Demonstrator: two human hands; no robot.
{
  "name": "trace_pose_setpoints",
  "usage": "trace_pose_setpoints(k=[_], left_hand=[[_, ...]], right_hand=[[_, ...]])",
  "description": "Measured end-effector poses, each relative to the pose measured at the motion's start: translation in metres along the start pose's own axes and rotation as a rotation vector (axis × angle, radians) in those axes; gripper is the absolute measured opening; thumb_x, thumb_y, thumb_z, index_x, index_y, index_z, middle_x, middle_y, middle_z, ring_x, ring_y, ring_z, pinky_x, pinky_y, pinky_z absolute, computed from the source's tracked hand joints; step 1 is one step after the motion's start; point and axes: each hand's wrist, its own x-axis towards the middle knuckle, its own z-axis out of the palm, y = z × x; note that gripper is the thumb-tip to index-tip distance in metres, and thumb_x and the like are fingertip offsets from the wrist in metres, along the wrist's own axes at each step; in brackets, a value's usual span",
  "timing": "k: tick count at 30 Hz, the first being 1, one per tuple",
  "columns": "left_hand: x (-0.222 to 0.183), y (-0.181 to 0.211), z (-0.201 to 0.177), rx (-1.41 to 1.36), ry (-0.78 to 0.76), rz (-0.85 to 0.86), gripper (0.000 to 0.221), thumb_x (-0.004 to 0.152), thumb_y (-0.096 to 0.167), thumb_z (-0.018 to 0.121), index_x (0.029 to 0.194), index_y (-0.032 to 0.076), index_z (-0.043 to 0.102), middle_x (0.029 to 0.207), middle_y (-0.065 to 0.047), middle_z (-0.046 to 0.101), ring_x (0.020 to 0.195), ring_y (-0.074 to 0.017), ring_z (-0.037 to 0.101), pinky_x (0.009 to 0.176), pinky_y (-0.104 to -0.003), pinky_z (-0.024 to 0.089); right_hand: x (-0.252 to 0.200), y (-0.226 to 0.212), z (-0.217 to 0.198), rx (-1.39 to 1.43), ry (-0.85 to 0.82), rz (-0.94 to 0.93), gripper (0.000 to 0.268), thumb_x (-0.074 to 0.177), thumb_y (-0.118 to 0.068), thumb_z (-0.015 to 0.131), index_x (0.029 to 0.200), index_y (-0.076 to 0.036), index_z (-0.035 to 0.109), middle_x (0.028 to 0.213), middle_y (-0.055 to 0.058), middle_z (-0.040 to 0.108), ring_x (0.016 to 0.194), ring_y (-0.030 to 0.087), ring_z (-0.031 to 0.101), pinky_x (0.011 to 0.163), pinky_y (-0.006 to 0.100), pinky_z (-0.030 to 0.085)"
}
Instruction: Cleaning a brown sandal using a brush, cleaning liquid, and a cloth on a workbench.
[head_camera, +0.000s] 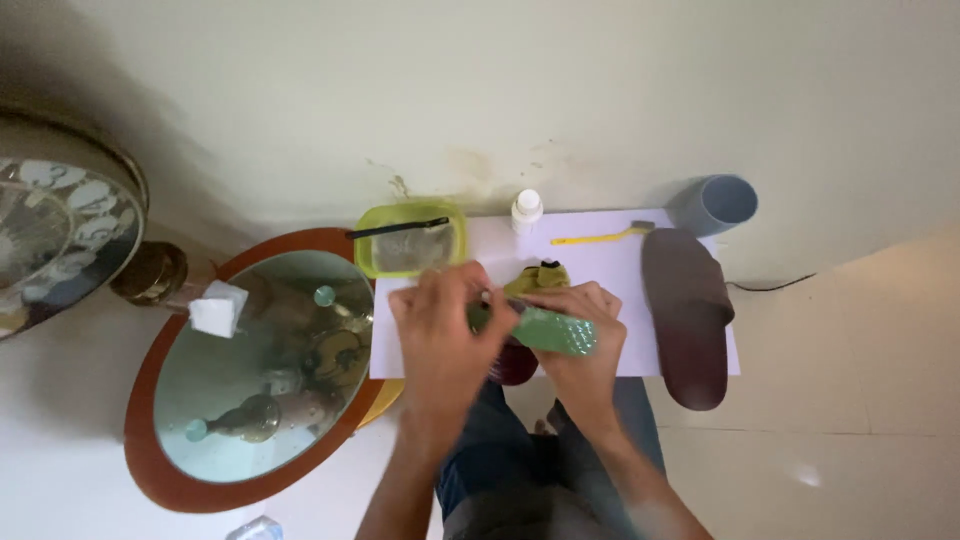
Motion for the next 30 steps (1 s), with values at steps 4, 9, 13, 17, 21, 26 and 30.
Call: trace_pose_setpoints(k=[4,9,13,17,21,26,30], left_hand=[[0.019,-0.022,-0.028,0.022,0.068,-0.124,0.026,0.084,0.007,0.077,0.103,0.012,0.061,0.082,-0.004,0.068,0.075,-0.0243,0.065,0.087,-0.039,0.039],[-0.002,-0.006,0.008,-0.203,-0.08,-0.178,0.023,0.081,0.014,0.075,0.097,0.02,0.059,0.07,0.005,0.063,0.071,-0.0164,0.065,0.085,-0.028,0.04],[0.005,-0.044,0.005,-0.268,-0.053,-0.356,0.021,0.085,0.014,0.071,0.102,0.017,0.058,0.077,-0.009,0.071,0.078,-0.0306,0.072,0.085,-0.04,0.045],[-0.006,-0.041,0.003,-0.424,-0.08,-0.622,0.015,0.092,0.012,0.058,0.105,0.013,0.052,0.082,-0.015,0.071,0.078,-0.0323,0.071,0.081,-0.044,0.051],[-0.009,-0.046,0.008,-0.514,-0.156,-0.764,0.013,0.093,0.011,0.054,0.106,0.013,0.053,0.066,-0.008,0.064,0.065,-0.0202,0.06,0.071,-0.039,0.048],[-0.035,-0.09,0.037,-0.576,-0.165,-0.849,0.01,0.094,0.008,0.053,0.103,0.011,0.053,0.061,-0.002,0.054,0.061,-0.0139,0.05,0.065,-0.033,0.042],[-0.006,-0.045,0.014,-0.776,-0.175,-0.831,0.015,0.095,0.001,0.047,0.106,0.01,0.054,0.067,0.004,0.05,0.067,-0.0073,0.048,0.067,-0.024,0.039]], right_hand=[[-0.006,0.013,0.0,-0.085,0.026,0.015,0.018,0.074,0.002,0.087,0.089,-0.007,0.081,0.081,0.01,0.078,0.077,0.017,0.061,0.086,0.038,0.045],[-0.001,0.001,0.003,-0.098,0.025,0.011,0.009,0.079,0.0,0.085,0.086,-0.002,0.079,0.078,0.015,0.076,0.074,0.027,0.065,0.088,0.042,0.045],[-0.005,0.023,-0.002,-0.134,0.04,-0.046,0.016,0.078,-0.003,0.086,0.09,-0.008,0.078,0.078,0.006,0.074,0.076,0.015,0.055,0.095,0.036,0.037],[-0.009,0.017,-0.002,-0.134,0.035,0.013,0.018,0.075,0.0,0.087,0.089,-0.011,0.081,0.078,0.004,0.075,0.078,0.015,0.059,0.094,0.036,0.038],[-0.006,0.007,-0.005,-0.106,0.025,0.055,0.022,0.075,0.003,0.086,0.092,-0.009,0.082,0.082,0.008,0.078,0.078,0.015,0.064,0.092,0.036,0.042],[-0.007,0.019,-0.009,-0.146,0.019,0.048,0.022,0.076,0.002,0.085,0.093,-0.012,0.081,0.082,0.005,0.078,0.08,0.015,0.064,0.094,0.034,0.039],[-0.009,0.029,-0.008,-0.176,-0.012,0.034,0.024,0.076,0.0,0.085,0.095,-0.014,0.08,0.086,0.001,0.078,0.083,0.016,0.064,0.097,0.034,0.035]])
